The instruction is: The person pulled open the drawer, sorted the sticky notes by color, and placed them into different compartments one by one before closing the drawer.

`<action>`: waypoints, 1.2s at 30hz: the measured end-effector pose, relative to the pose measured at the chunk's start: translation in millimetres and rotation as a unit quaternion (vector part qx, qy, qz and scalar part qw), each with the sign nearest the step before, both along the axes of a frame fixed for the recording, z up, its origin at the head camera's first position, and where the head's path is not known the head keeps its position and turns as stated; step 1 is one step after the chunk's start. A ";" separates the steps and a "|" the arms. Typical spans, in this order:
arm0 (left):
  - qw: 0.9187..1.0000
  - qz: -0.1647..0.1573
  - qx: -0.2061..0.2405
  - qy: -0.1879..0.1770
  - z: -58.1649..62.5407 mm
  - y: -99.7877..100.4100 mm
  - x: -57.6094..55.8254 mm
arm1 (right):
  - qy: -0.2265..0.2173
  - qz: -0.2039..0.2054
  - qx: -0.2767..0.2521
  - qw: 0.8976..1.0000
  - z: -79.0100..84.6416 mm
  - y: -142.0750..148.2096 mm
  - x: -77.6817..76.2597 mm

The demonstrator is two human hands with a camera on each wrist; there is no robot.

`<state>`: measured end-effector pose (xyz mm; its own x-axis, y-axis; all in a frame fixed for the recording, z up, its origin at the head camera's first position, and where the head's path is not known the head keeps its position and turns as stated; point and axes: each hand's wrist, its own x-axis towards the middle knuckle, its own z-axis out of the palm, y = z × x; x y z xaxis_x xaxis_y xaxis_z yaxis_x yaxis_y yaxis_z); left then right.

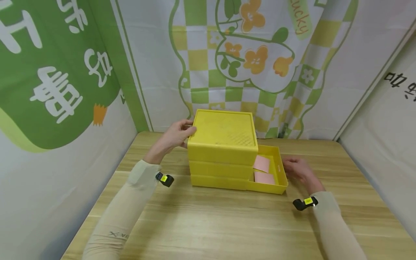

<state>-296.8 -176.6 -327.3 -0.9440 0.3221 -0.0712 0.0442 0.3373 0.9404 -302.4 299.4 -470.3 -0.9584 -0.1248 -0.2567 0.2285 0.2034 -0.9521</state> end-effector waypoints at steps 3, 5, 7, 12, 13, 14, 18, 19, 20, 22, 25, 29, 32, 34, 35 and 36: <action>1.000 0.002 -0.003 0.003 0.3 0.9 0.6 | -0.005 -0.013 -0.011 1.000 -0.4 -1.6 2.3; 1.000 0.003 -0.002 0.005 0.4 1.1 0.9 | -0.004 -0.015 -0.015 1.000 -0.5 -3.0 2.8; 1.000 0.003 -0.003 0.009 0.3 1.1 0.7 | -0.001 -0.019 -0.013 1.000 -1.4 -5.4 2.4; 1.000 0.006 0.000 0.008 -0.1 1.4 0.2 | 0.012 -0.015 -0.011 1.000 -4.0 -16.1 1.5; 1.000 0.007 0.001 0.007 -0.2 1.5 0.2 | 0.013 -0.016 -0.012 1.000 -4.6 -18.7 1.2; 1.000 0.008 0.001 0.006 -0.2 1.7 0.2 | 0.017 -0.012 -0.013 1.000 -4.7 -21.4 1.0; 1.000 0.011 -0.001 0.005 0.3 2.0 0.5 | 0.021 -0.016 -0.026 0.999 -5.8 -31.5 -2.1; 1.000 0.011 -0.002 0.005 0.3 2.0 0.5 | 0.022 -0.016 -0.031 0.999 -5.9 -34.1 -3.0; 1.000 0.012 -0.003 0.006 0.4 2.0 0.6 | 0.023 -0.011 -0.035 0.999 -5.9 -36.7 -3.8; 1.000 0.012 -0.003 0.005 0.2 1.8 0.4 | 0.023 -0.008 -0.046 0.999 -6.0 -42.5 -5.2; 1.000 0.011 -0.003 0.006 -0.7 1.3 0.0 | 0.021 0.001 -0.061 0.998 -5.8 -52.7 -6.8; 1.000 0.014 -0.004 0.007 -2.1 0.4 -0.3 | 0.012 0.010 -0.073 0.997 -5.7 -66.9 -9.2; 1.000 0.015 -0.003 0.005 -2.8 0.2 -0.5 | 0.005 0.017 -0.079 0.997 -6.5 -76.4 -12.4; 1.000 0.015 0.000 0.004 -3.2 0.7 -1.2 | 0.003 0.013 -0.084 0.996 -6.7 -82.9 -14.2; 1.000 0.014 0.003 0.004 -3.2 1.1 -1.5 | 0.005 0.013 -0.087 0.996 -6.7 -85.7 -14.8; 1.000 0.014 0.006 0.004 -3.3 1.5 -1.9 | 0.011 0.016 -0.091 0.996 -6.8 -88.3 -15.1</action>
<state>-298.7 -175.1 -330.6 -0.9530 0.2970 -0.0596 0.0426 0.3264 0.9443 -317.5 211.1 -477.1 -0.9584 -0.1971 -0.2066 0.2039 0.0339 -0.9784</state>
